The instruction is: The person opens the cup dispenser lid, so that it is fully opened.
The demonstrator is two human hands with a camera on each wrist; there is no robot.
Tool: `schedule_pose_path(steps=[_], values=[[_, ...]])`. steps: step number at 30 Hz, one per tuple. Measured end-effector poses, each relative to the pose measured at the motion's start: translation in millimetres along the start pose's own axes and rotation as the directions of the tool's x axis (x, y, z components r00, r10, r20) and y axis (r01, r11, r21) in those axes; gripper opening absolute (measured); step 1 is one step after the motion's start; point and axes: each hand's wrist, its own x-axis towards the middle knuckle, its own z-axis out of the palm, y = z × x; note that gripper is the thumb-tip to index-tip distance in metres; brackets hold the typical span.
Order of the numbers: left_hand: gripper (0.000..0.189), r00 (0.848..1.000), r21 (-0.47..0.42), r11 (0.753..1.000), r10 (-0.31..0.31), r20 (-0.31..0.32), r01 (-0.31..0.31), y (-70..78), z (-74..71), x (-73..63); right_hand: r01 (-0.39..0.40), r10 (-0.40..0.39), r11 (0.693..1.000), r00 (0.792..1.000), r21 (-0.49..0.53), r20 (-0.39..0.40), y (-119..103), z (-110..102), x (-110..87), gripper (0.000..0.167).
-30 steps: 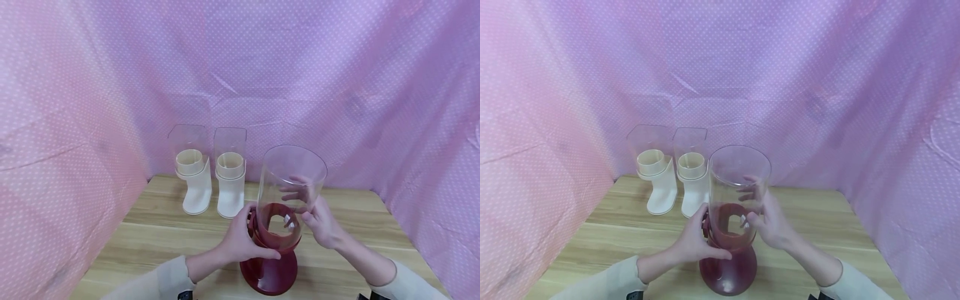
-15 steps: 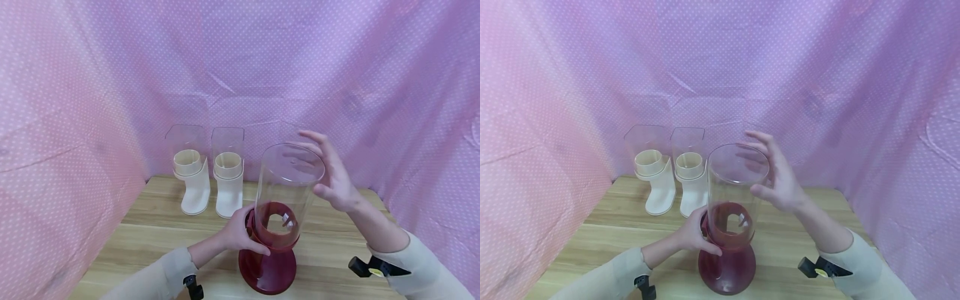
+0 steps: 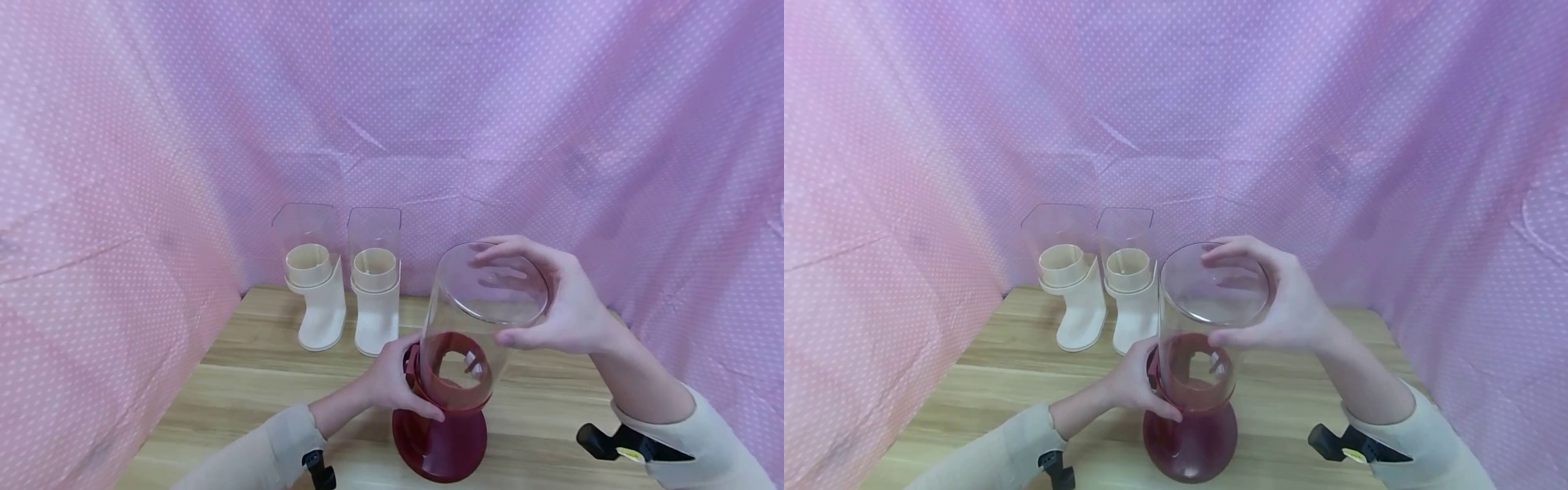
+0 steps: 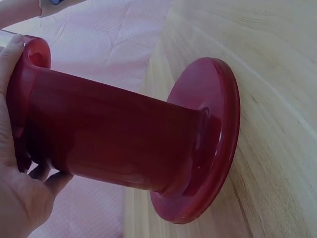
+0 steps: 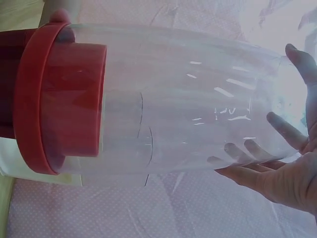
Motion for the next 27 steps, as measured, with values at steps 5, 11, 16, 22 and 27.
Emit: schedule_pose_path(steps=[5,11,16,22,27], values=[[0.078,1.0,0.02,1.0,-0.013,-0.013,0.013,-0.7,0.2,0.4,-0.033,0.033,0.999,0.999,-0.031,0.0,-2,-5,2.2,0.078],[0.079,1.0,-0.002,1.0,-0.015,-0.014,0.015,-1.2,0.2,-1.9,-0.096,0.095,0.995,0.995,0.016,0.023,1,-12,5.5,0.081],[0.088,1.0,0.007,1.0,-0.016,-0.008,0.016,0.3,0.0,-3.0,-0.105,0.105,0.988,0.994,0.11,0.007,3,-26,6.6,0.073],[0.097,1.0,0.034,0.999,0.014,-0.016,-0.013,-2.2,0.2,-2.0,-0.008,0.009,0.948,1.0,0.317,-0.002,0,-45,10.1,0.066],[0.106,1.0,0.0,1.0,0.007,-0.012,-0.007,-4.9,-1.0,-0.4,0.113,-0.089,0.851,0.994,0.512,-0.071,-9,-61,20.2,0.058]])
